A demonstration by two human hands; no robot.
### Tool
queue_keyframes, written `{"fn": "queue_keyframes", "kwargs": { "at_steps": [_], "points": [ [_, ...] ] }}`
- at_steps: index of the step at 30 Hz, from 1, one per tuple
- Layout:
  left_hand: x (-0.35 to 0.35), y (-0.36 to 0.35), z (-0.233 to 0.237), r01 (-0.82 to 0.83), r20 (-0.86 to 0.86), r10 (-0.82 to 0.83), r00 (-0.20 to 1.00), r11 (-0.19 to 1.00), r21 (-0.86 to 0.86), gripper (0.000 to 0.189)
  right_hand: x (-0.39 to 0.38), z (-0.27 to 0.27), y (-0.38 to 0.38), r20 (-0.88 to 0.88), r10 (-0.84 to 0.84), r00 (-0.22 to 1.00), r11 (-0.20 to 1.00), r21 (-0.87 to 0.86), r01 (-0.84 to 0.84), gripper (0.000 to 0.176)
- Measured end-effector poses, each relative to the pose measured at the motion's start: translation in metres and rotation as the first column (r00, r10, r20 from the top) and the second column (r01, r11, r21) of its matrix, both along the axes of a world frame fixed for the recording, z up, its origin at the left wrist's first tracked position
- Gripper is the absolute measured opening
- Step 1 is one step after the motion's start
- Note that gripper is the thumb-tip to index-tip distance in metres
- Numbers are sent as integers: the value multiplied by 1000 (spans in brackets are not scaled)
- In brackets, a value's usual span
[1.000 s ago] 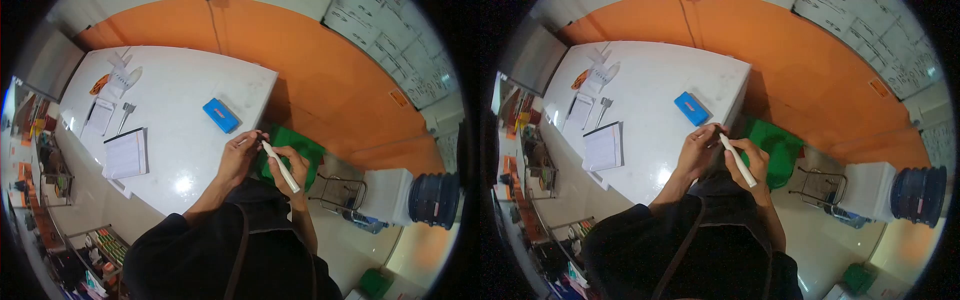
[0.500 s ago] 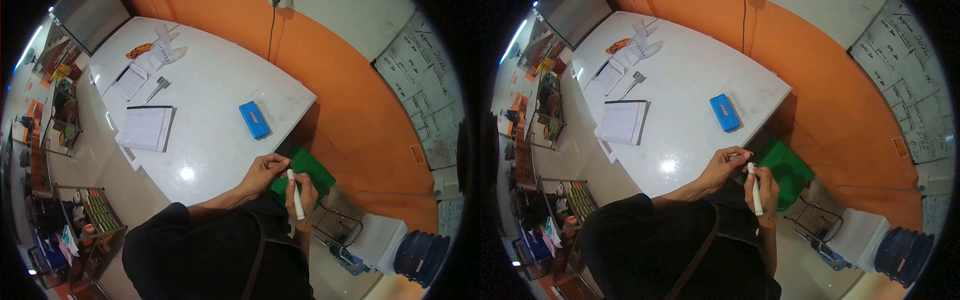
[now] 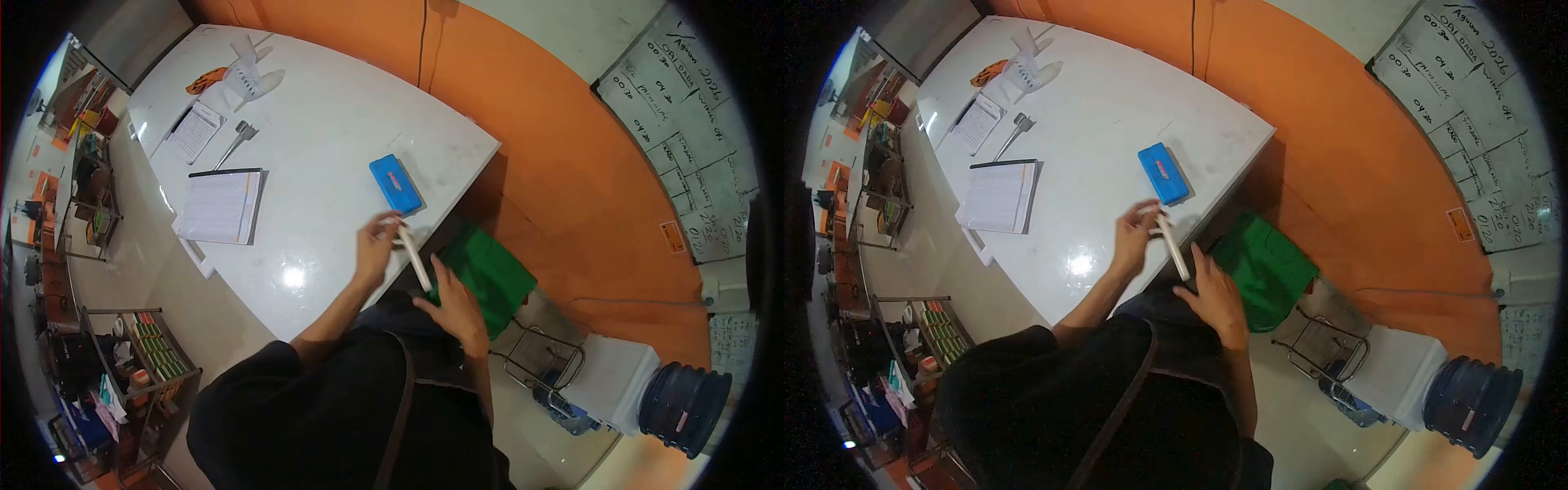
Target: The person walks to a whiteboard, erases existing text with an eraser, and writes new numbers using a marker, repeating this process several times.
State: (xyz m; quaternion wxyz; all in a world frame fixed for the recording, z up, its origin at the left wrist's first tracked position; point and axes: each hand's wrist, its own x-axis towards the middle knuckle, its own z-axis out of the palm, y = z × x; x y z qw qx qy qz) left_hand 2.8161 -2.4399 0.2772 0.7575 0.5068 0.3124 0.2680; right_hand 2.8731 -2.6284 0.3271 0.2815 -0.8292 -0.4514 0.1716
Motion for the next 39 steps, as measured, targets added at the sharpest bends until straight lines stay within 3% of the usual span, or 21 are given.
{"fn": "queue_keyframes", "kwargs": {
  "at_steps": [5, 9, 11, 13, 14, 15, 16, 19, 22, 24, 26, 27, 28, 29, 30, 31, 34, 36, 37, 38, 39],
  "points": [
    [9, 84, -57, -288, -237, 415, 878, 855, 430, 23, 1, -44, -95, -297, -244, 923, 956, -234, 177, 69],
    [28, 123, -84, -180, -308, 393, 867, 822, 541, 23, -23, -79, -180, -307, -426, 851, 895, -282, 346, 67],
    [43, 146, -129, -75, -246, 398, 884, 639, 765, 28, -40, -91, -214, -265, -551, 791, 788, -478, 389, 63],
    [55, 152, -155, -195, -170, 371, 913, 762, 617, 34, -56, -118, -247, -245, -592, 768, 771, -449, 451, 65],
    [56, 135, -114, -81, -304, 312, 900, 806, 586, 42, -61, -110, -247, -269, -660, 701, 724, -477, 499, 64],
    [69, 173, -180, -123, -223, 352, 909, 738, 664, 45, -69, -122, -255, -290, -711, 641, 690, -464, 555, 63],
    [66, 182, -190, 2, -183, 324, 928, 487, 873, 45, -74, -124, -259, -340, -751, 567, 658, -457, 599, 61],
    [59, 141, -125, 35, -375, 184, 909, 860, 508, 38, -97, -152, -276, -472, -848, 243, 453, -404, 795, 58],
    [38, 118, -112, 5, -325, 211, 922, 833, 553, 38, -145, -248, -308, -338, -936, 94, 249, -452, 856, 58],
    [24, 101, -96, 16, -340, 184, 922, 860, 510, 40, -187, -320, -327, -234, -956, 177, 291, -670, 683, 57],
    [10, 89, -86, 21, -337, 165, 927, 874, 486, 41, -237, -346, -332, -276, -957, 96, 286, -818, 500, 50],
    [3, 82, -83, 0, -313, 167, 935, 883, 469, 41, -277, -404, -352, -417, -899, -136, 337, -855, 394, 56],
    [-3, 75, -79, 14, -302, 146, 942, 882, 471, 41, -310, -392, -368, -385, -803, 455, 565, -736, 374, 45],
    [-9, 68, -76, -16, -289, 163, 944, 892, 451, 41, -332, -311, -363, -379, -868, 321, 494, -593, 636, 41],
    [-12, 61, -74, -48, -276, 182, 944, 902, 429, 42, -355, -342, -375, -411, -849, 332, 486, -361, 796, 38],
    [-13, 55, -75, -40, -267, 169, 949, 903, 428, 42, -343, -335, -371, -407, -854, 324, 474, -352, 807, 38],
    [-15, 31, -83, -52, -252, 137, 958, 947, 317, 44, -291, -305, -373, -253, -967, -44, 215, -892, 396, 38],
    [-3, -4, -66, 31, -224, 34, 974, 960, 278, 42, -286, -314, -392, -432, -892, -132, 274, -750, 603, 40],
    [2, -21, -57, 78, -204, -20, 979, 957, 280, 41, -296, -374, -414, -410, -911, -42, 278, -686, 672, 36],
    [8, -40, -47, 111, -160, -70, 985, 957, 267, 40, -286, -362, -418, -136, -842, 522, 443, -727, 525, 29],
    [12, -61, -36, 144, -117, -117, 986, 956, 256, 39, -283, -347, -421, -267, -910, 316, 412, -660, 628, 25]
  ]
}}
